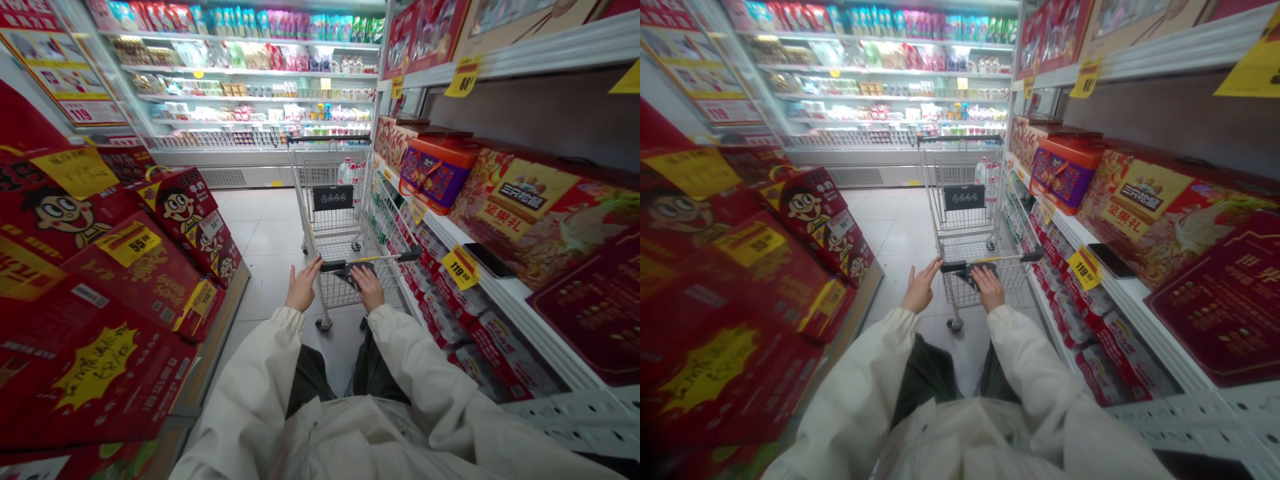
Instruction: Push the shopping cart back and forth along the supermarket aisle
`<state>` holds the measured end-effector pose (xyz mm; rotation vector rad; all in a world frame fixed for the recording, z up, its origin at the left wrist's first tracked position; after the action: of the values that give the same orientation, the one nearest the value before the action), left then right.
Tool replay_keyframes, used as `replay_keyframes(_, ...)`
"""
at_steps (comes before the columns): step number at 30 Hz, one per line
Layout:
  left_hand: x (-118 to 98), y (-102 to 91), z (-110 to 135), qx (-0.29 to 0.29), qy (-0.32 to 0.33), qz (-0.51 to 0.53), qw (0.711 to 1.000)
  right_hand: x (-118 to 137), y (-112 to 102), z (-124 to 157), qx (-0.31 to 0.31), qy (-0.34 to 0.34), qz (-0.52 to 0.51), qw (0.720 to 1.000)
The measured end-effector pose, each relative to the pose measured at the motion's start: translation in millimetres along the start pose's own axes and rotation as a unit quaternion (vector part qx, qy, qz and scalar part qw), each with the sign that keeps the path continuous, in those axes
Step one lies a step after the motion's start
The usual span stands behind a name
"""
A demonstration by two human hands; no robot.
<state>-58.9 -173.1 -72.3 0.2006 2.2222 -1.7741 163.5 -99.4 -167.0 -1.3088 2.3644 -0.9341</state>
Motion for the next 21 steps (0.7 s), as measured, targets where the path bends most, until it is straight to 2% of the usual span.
replay_keyframes(7,0.1,-4.5,-0.6,0.002,0.015,-0.02,1.0,8.3,-1.0,-4.2,-0.006,-0.008,-0.003,1.0)
replay_keyframes(11,-1.1,-8.0,-0.2,0.002,0.018,-0.016,1.0,12.1,-4.7,-8.2,0.017,-0.004,-0.016,1.0)
replay_keyframes(14,-0.3,-9.8,-3.9,-0.009,0.02,0.002,1.0,11.2,-20.6,-11.3,0.009,-0.013,-0.014,1.0)
replay_keyframes(17,3.6,-11.7,-15.6,-0.038,0.035,0.014,0.999,-1.0,-47.3,-17.3,-0.032,-0.005,0.008,0.999)
replay_keyframes(19,7.8,-13.6,-27.7,-0.054,0.045,0.012,0.997,-16.6,-61.7,-22.0,-0.051,0.024,0.028,0.998)
replay_keyframes(21,12.6,-16.2,-41.3,-0.057,0.045,0.005,0.997,-34.5,-67.0,-24.8,-0.056,0.07,0.042,0.995)
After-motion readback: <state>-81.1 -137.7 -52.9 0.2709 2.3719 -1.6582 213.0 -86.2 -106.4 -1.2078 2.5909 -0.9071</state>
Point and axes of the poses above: each hand's wrist, its own z-axis away from the middle knuckle, its own y-axis out of the palm, x = y × z, the point moved 1 cm from there along -z, towards the middle knuckle, and after that the axes turned 13 degrees about -y, right-handed, at the moved point
